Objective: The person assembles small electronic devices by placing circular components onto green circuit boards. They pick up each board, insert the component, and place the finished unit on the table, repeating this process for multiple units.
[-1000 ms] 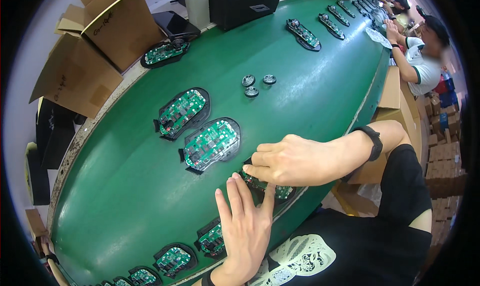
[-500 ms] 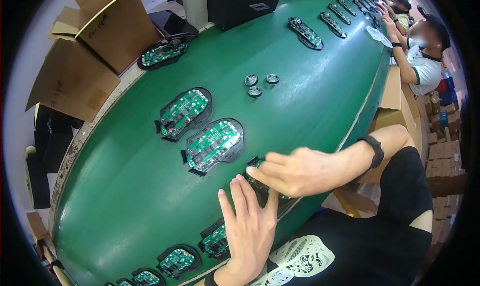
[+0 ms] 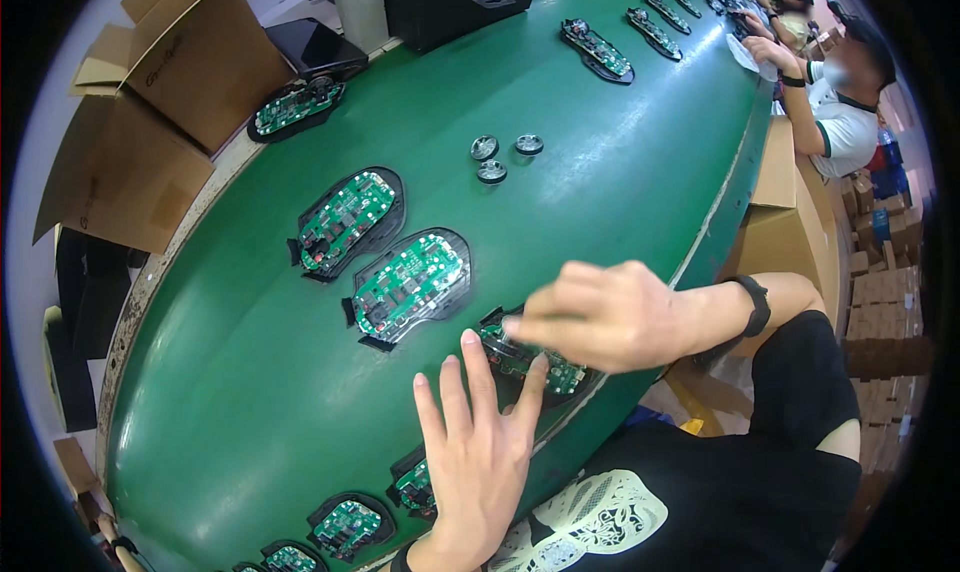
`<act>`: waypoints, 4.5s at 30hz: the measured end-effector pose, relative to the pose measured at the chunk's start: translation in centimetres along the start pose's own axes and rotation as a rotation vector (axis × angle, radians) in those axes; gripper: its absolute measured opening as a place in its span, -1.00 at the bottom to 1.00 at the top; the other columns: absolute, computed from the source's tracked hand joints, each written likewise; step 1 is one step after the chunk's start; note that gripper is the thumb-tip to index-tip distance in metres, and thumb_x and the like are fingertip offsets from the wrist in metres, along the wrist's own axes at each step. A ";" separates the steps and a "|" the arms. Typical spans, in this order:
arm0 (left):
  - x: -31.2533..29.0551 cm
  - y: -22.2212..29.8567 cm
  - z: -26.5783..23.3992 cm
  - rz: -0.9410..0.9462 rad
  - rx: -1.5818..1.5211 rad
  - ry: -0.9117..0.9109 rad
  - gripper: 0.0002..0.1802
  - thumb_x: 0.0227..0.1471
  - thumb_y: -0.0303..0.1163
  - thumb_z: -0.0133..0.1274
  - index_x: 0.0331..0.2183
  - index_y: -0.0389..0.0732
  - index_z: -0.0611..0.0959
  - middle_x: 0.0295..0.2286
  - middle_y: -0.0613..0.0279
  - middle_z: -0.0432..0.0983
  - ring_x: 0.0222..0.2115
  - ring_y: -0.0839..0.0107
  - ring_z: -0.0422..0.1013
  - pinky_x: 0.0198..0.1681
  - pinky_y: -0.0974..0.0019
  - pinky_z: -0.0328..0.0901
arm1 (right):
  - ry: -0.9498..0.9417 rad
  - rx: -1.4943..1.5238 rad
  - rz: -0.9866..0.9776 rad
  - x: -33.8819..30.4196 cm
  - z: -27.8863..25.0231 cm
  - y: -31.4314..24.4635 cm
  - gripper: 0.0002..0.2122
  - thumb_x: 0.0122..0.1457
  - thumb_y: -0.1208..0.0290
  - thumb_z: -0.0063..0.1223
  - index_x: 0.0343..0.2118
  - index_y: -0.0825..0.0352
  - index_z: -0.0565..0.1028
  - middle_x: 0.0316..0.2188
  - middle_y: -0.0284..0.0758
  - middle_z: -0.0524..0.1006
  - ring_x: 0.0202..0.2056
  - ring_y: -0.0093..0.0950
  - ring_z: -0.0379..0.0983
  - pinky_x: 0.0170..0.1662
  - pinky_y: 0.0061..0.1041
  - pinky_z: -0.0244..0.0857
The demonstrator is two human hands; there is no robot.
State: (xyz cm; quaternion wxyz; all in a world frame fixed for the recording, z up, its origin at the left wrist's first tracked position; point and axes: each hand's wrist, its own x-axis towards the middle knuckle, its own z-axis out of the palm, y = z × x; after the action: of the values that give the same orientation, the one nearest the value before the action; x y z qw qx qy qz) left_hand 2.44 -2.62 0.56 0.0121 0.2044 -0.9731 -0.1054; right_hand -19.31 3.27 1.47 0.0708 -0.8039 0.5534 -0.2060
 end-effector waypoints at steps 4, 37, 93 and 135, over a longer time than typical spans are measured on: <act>0.3 0.4 0.1 -0.012 -0.057 0.029 -0.44 -0.06 -0.50 0.04 0.00 0.19 0.62 0.09 -0.23 0.25 0.03 -0.13 0.28 0.13 -0.15 0.22 | -0.102 0.071 0.235 -0.9 0.3 1.1 -0.69 0.11 0.36 0.17 -0.08 0.33 0.51 -0.26 -0.34 0.42 -0.24 -0.39 0.44 -0.42 -0.43 0.43; -4.9 -4.1 -0.2 -0.457 -1.350 0.115 -0.22 -0.09 -0.43 0.33 0.14 -0.29 0.34 -0.16 0.06 0.59 -0.17 0.36 0.56 -0.07 0.32 0.43 | -0.481 1.207 0.571 5.6 0.6 -3.3 -0.67 0.29 0.37 0.07 0.06 0.40 0.48 -0.34 -0.31 0.60 -0.43 -0.59 0.55 -0.48 -0.62 0.49; -3.7 -4.7 1.5 -0.391 -1.727 0.132 -0.11 0.02 -0.69 0.11 0.28 -0.35 0.02 0.08 0.07 0.25 0.04 0.36 0.35 0.11 0.28 0.31 | -0.313 1.255 0.644 4.5 3.7 -3.0 -0.34 0.21 0.37 0.20 0.25 0.56 0.13 -0.16 -0.16 0.53 -0.25 -0.49 0.53 -0.41 -0.55 0.52; -6.5 -7.1 2.2 -0.255 -1.094 0.414 -0.72 -0.16 -0.67 0.30 -0.32 -0.32 0.61 -0.35 0.15 0.59 -0.31 0.42 0.52 -0.20 0.37 0.39 | 0.132 0.478 -0.020 5.2 4.9 -6.0 -0.82 -0.04 0.45 0.30 -0.34 0.28 0.57 -0.45 -0.40 0.50 -0.39 -0.38 0.46 -0.47 -0.43 0.35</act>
State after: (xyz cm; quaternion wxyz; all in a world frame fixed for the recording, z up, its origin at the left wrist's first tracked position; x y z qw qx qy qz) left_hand 11.08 -5.92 -2.94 0.2921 0.2999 -0.7229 -0.5497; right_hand -10.50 0.17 0.40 0.2205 -0.7545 0.4845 -0.3839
